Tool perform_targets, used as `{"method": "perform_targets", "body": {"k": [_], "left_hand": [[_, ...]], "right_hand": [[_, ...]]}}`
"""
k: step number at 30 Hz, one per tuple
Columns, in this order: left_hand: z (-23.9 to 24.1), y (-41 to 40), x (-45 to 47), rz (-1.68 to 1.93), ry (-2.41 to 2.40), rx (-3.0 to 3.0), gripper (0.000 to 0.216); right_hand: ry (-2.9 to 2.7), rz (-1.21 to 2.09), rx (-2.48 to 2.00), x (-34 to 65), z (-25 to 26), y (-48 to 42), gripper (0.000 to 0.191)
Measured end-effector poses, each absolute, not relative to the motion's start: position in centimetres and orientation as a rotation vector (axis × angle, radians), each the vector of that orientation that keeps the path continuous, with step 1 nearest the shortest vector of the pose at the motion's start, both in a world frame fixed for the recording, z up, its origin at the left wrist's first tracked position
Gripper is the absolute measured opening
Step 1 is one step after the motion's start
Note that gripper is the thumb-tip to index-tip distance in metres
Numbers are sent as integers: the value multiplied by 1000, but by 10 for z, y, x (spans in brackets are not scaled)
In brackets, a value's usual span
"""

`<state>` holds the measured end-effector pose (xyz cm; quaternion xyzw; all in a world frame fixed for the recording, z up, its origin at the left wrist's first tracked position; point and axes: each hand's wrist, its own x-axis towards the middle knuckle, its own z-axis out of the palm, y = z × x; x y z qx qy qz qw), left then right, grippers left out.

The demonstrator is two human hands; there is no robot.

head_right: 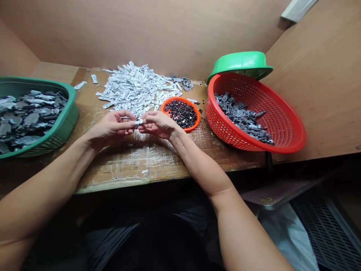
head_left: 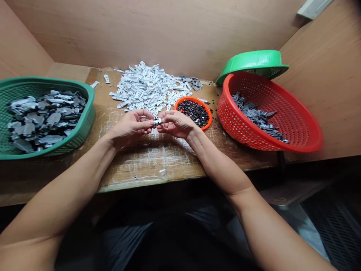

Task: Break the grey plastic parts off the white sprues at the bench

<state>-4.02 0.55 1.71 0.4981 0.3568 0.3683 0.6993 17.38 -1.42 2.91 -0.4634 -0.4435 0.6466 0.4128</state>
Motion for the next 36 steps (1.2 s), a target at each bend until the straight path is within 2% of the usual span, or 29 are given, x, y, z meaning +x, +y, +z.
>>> {"method": "perform_targets", "body": {"k": [11,17,28,36], "left_hand": [[19,7,-40,830,771,956,42],[20,8,-41,842,782,927,40],[20,8,-43,819,744,877,53],[20,8,-45,823,781,898,47]], "right_hand": [[-1080,1608,-1126,167,26,-16,28],[-976,1728,-988,171,16,-11,30],[-935,1790,-946,169,20,-7,36],[-964,1768,-944,169,24,-9,37]]}}
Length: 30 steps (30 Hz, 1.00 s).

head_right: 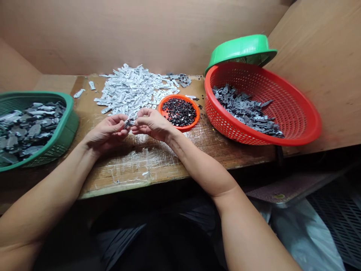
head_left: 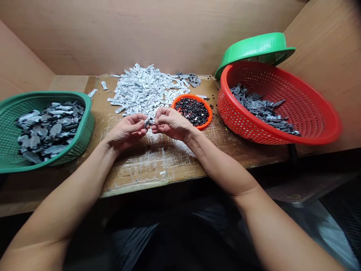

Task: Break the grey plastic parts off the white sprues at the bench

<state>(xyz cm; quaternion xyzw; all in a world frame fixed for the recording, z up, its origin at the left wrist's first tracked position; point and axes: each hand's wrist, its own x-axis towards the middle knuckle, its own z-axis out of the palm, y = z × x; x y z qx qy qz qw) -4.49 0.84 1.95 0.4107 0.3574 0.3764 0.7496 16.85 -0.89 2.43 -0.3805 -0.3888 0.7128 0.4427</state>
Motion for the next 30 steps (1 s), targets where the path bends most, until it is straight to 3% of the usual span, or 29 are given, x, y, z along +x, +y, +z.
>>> {"method": "perform_targets", "body": {"k": [7,15,22,30], "left_hand": [[18,9,-47,814,722,899,52],[19,11,-47,801,716,934,53],[20,14,-50,801,759,948,54],[21,14,-52,814,803,992,56]], "right_hand": [[-894,1831,-903,170,20,-7,30],[-912,1828,-959,171,17,-4,40],[-976,1817,-919,172,16,-6,32],[-973,1776,-882,172,11,-5,51]]}}
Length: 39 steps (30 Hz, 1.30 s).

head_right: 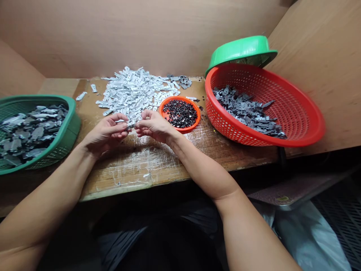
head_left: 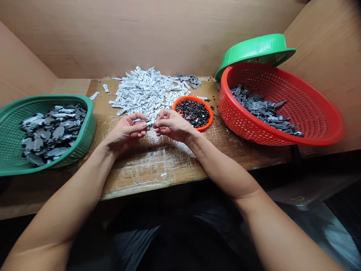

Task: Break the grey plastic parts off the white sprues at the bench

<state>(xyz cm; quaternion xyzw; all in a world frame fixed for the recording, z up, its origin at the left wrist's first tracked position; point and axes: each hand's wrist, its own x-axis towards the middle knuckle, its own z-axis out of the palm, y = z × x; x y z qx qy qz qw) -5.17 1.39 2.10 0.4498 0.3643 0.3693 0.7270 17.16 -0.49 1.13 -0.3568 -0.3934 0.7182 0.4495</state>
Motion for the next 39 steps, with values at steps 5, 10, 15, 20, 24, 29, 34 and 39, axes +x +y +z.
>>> {"method": "perform_targets", "body": {"k": [5,10,15,20,24,29,34,39], "left_hand": [[19,15,-50,829,816,1017,58],[18,14,-48,856,818,1041,57],[18,14,-47,865,804,1042,56],[20,14,-50,889,812,1003,53],[23,15,-52,927,788,961,51],[27,15,-54,970,769,953,53],[31,14,-55,972,785,956,53],[30,16,-56,975,782,967,58]], "right_hand": [[-1039,1748,-890,176,9,-3,50],[-1113,1720,-901,177,9,-3,45],[-1355,1547,-896,173,1,0,50],[-1532,940,-912,169,-8,3,25],[-1605,663,-903,163,-15,-3,11],[-1713,401,-883,160,-25,-7,19],[-1892,158,-850,164,-33,-2,19],[-1852,338,-1006,160,-23,-10,11]]}}
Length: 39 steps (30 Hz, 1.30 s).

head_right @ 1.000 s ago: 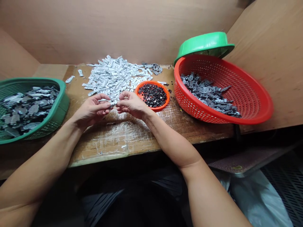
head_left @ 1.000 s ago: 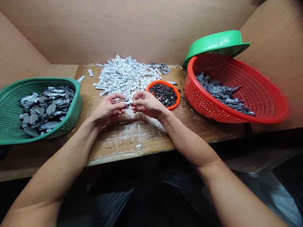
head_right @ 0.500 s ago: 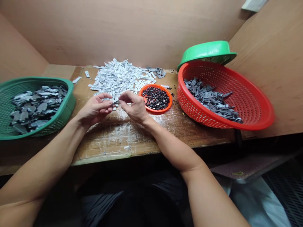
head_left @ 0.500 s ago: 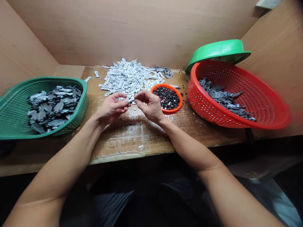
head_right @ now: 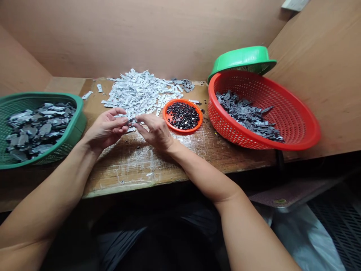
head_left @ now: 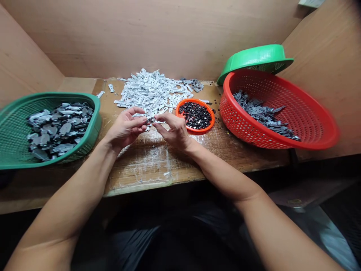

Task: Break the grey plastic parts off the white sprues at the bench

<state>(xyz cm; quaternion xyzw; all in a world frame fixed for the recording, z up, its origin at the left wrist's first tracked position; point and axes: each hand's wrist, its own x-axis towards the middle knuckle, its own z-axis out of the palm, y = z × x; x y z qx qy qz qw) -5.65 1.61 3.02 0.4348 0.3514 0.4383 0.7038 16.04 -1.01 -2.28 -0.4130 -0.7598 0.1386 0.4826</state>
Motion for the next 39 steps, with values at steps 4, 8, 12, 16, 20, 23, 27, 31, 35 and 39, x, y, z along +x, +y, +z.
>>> {"method": "perform_targets", "body": {"k": [4,8,12,16,20,23,27,31,35,39], "left_hand": [[28,17,-58,958,788,1010,60],[25,17,-58,939,773,1054,63],[23,18,-59,909,769,1092,68],[22,21,-60,849,763,1155,71],[19,21,-60,780,765,1210,67],[17,20,-58,745,791,1227,62],[15,17,-55,708,813,1266,56],[15,18,-54,695,836,1285,56],[15,18,-55,696,837,1271,59],[16,17,-56,699,821,1246,60]], "right_hand": [[-1771,558,-1119,157,-8,-20,16],[-1729,662,-1122,155,0,-21,32],[-1714,703,-1178,154,4,-19,36],[-1745,727,-1231,157,10,-18,32],[-1841,737,-1254,161,17,-19,22],[-1955,710,-1304,162,21,-21,11],[-2038,690,-1325,160,17,-20,29],[-2025,668,-1326,158,11,-19,25],[-2060,611,-1348,158,11,-19,15],[-2065,613,-1362,159,16,-21,9]]}}
